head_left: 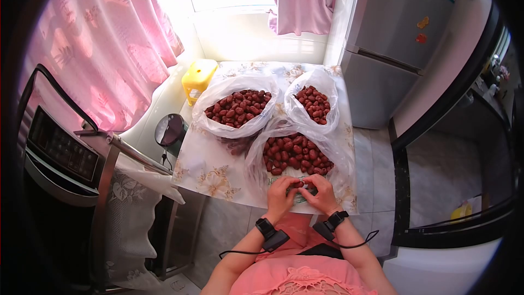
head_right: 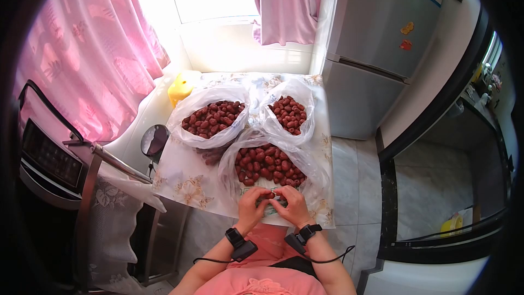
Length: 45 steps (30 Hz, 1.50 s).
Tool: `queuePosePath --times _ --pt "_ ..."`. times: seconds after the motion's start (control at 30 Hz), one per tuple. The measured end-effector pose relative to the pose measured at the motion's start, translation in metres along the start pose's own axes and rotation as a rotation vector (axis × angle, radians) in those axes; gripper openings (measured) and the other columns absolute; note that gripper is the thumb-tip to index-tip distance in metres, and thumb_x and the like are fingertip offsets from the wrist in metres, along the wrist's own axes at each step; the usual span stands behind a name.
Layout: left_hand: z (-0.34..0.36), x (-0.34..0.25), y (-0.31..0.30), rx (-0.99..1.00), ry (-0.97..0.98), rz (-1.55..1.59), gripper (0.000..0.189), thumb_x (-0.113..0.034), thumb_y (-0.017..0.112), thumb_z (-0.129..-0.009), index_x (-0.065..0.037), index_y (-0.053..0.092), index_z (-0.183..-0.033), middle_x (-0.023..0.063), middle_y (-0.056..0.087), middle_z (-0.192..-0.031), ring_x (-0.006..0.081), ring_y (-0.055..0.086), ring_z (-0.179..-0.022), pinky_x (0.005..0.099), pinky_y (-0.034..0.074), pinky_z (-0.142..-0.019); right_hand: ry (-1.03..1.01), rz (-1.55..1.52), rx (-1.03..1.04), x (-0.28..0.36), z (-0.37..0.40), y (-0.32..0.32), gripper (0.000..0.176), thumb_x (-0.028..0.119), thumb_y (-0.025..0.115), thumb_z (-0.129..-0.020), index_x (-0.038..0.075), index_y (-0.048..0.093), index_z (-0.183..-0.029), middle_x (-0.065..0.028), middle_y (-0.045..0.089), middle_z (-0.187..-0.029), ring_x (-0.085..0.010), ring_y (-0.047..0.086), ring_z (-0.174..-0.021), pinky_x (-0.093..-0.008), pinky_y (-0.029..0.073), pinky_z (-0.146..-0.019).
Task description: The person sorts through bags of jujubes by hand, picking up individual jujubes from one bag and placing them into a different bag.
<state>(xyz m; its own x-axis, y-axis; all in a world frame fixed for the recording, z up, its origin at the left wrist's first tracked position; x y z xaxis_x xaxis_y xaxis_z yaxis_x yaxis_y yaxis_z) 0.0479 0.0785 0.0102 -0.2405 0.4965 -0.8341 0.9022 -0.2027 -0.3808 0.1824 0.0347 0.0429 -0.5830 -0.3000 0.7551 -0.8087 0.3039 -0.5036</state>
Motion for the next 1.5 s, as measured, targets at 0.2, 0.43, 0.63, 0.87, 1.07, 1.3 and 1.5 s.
queuePosePath --times 0.2,0.43,0.63,0.87,1.07,1.3,1.5 --pt "0.004 0.009 0.000 -0.013 -0.044 0.065 0.027 0.001 0.071 -0.076 -0.007 0.068 -0.102 0.0092 0.069 -0.095 0.0309 0.067 -0.089 0.0396 0.051 -0.078 -0.046 0.035 0.004 0.002 -0.001 0.001 0.023 0.014 0.080 -0.080 0.003 0.066 -0.094 -0.0115 0.065 -0.087 -0.0303 0.064 -0.078 -0.0377 0.052 -0.067" --pt "0.002 0.000 -0.002 -0.008 -0.018 0.029 0.032 0.000 0.071 -0.077 -0.008 0.069 -0.107 0.0090 0.069 -0.096 0.0307 0.067 -0.090 0.0394 0.052 -0.078 -0.075 0.041 0.001 0.004 -0.001 0.001 0.021 0.014 0.078 -0.081 0.002 0.066 -0.094 -0.0119 0.065 -0.087 -0.0310 0.064 -0.078 -0.0388 0.052 -0.068" --pt "-0.002 -0.014 -0.005 0.025 0.018 0.044 0.034 0.001 0.072 -0.077 -0.008 0.069 -0.109 0.0085 0.065 -0.095 0.0297 0.066 -0.089 0.0385 0.052 -0.076 -0.067 0.019 -0.029 0.003 -0.001 -0.001 0.018 0.014 0.076 -0.083 0.001 0.067 -0.093 -0.0123 0.065 -0.086 -0.0314 0.064 -0.078 -0.0388 0.052 -0.068" --pt "0.002 0.001 -0.001 0.013 -0.021 0.064 0.032 0.002 0.075 -0.075 -0.004 0.065 -0.104 0.0092 0.065 -0.092 0.0249 0.067 -0.086 0.0346 0.053 -0.074 -0.067 0.022 -0.011 0.007 -0.003 -0.002 0.018 0.013 0.077 -0.083 0.001 0.067 -0.092 -0.0123 0.064 -0.084 -0.0314 0.063 -0.077 -0.0389 0.050 -0.066" --pt "0.001 -0.001 -0.002 0.011 -0.055 0.070 0.031 0.000 0.077 -0.075 -0.004 0.065 -0.103 0.0090 0.066 -0.091 0.0237 0.067 -0.085 0.0340 0.052 -0.074 -0.066 0.016 -0.020 0.004 -0.001 -0.001 0.015 0.012 0.075 -0.084 0.001 0.067 -0.091 -0.0126 0.064 -0.085 -0.0315 0.063 -0.077 -0.0389 0.050 -0.066" --pt "0.002 0.004 -0.004 -0.015 -0.079 0.113 0.025 0.000 0.074 -0.081 -0.002 0.065 -0.104 0.0083 0.068 -0.092 0.0189 0.068 -0.084 0.0304 0.053 -0.076 -0.067 0.027 -0.024 0.002 0.000 -0.001 0.012 0.010 0.072 -0.086 0.001 0.067 -0.091 -0.0123 0.065 -0.086 -0.0314 0.063 -0.078 -0.0391 0.050 -0.068" --pt "0.004 0.041 0.002 -0.057 -0.376 0.772 0.018 -0.004 0.065 -0.095 -0.003 0.063 -0.113 0.0008 0.065 -0.101 0.0110 0.061 -0.092 0.0257 0.048 -0.086 -0.066 0.027 -0.027 0.001 0.000 0.000 0.012 0.010 0.074 -0.084 0.001 0.068 -0.090 -0.0123 0.066 -0.087 -0.0309 0.065 -0.080 -0.0384 0.052 -0.069"
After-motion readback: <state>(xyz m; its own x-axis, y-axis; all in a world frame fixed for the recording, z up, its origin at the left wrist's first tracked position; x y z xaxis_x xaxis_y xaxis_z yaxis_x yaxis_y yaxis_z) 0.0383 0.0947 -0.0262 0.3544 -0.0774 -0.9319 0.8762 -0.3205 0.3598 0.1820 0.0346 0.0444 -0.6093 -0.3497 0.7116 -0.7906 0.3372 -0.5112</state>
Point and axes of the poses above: each hand's wrist, its own z-axis away from the middle knuckle, its own y-axis out of the palm, x = y × z, the point moved 10 cm from there along -z, towards the middle knuckle
